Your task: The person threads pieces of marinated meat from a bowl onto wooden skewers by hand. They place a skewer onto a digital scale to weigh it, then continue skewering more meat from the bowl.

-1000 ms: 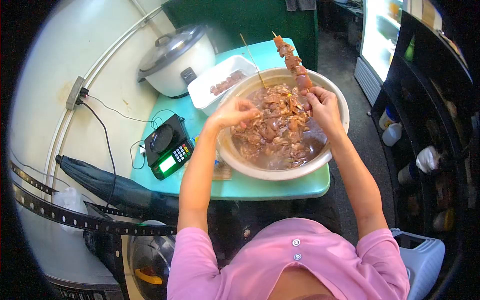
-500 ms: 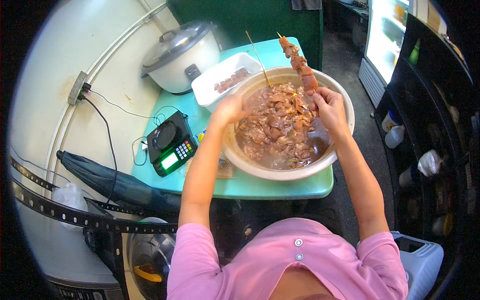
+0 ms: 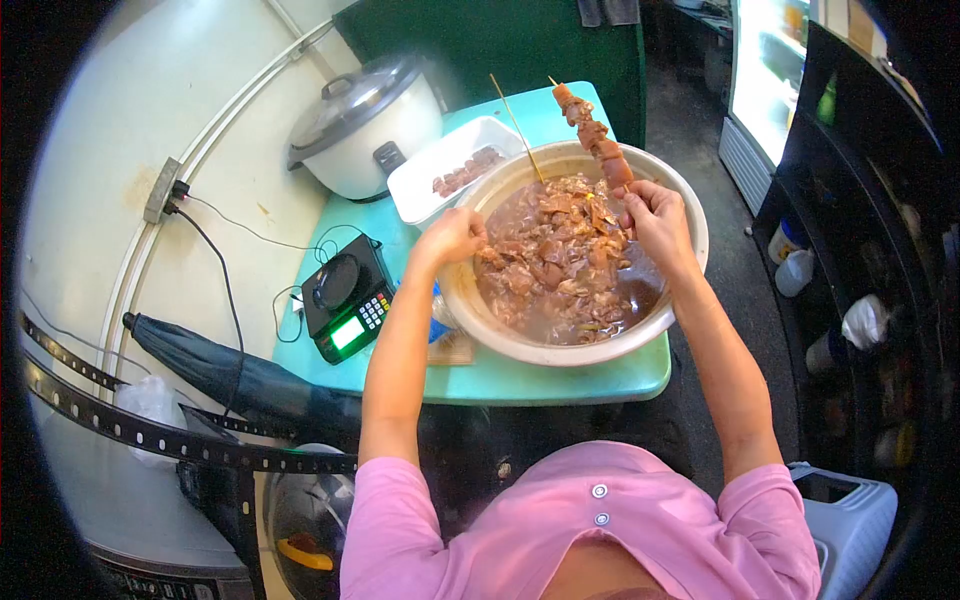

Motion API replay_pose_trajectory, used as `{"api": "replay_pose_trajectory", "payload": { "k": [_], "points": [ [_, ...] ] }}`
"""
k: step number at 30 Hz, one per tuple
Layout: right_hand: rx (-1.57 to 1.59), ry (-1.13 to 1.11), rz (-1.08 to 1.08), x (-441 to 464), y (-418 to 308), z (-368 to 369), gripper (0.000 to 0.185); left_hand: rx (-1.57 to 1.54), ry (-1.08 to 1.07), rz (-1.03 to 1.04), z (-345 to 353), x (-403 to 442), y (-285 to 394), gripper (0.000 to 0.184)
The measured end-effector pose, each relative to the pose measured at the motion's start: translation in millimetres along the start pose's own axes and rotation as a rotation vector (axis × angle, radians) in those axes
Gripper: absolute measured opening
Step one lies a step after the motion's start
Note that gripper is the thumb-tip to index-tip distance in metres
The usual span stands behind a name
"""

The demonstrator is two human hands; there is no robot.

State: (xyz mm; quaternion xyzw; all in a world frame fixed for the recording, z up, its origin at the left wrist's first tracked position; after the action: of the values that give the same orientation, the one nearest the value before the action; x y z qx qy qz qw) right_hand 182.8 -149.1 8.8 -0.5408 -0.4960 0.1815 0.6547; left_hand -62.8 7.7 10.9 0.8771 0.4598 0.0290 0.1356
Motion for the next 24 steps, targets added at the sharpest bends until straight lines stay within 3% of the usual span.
{"api": "replay_pose_trajectory", "payload": {
  "k": [4, 10, 12, 15, 21, 24],
  "points": [
    [-0.014, 0.004, 0.003, -2, -4, 0, 0.015, -0.104, -0.008, -0.057, -15, -5, -3, 0.010],
    [0.043, 0.013, -0.020, -1, -3, 2, 0.015, 0.049, -0.151, 0.093, -10, 0, 9, 0.015],
    [0.019, 0.005, -0.017, -1, -1, 1, 0.015, 0.062, 0.005, -0.047, -6, 18, 1, 0.017],
    [-0.015, 0.000, -0.018, -1, 0, 0, 0.015, 0.188, 0.042, -0.077, 17, 32, 9, 0.018],
    [-0.008, -0.026, -0.047, -2, -13, 1, 0.016, 0.125, 0.142, -0.039, 7, 46, -2, 0.016],
    [-0.025, -0.048, -0.025, -1, -10, 4, 0.016, -0.082, 0.022, -0.109, -19, 39, -1, 0.018]
  ]
}}
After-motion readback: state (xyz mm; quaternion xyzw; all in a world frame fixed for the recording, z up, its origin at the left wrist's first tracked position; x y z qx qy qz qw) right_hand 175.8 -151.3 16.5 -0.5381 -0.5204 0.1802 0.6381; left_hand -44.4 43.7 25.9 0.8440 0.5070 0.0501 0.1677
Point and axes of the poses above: each hand's wrist, its own x-axis towards the middle knuckle, its own z-axis out of the palm, y = z × x, the point moved 6 cm from there along x, towards the middle knuckle, and after that the axes turned 11 degrees about -z, right-handed, at the moved point
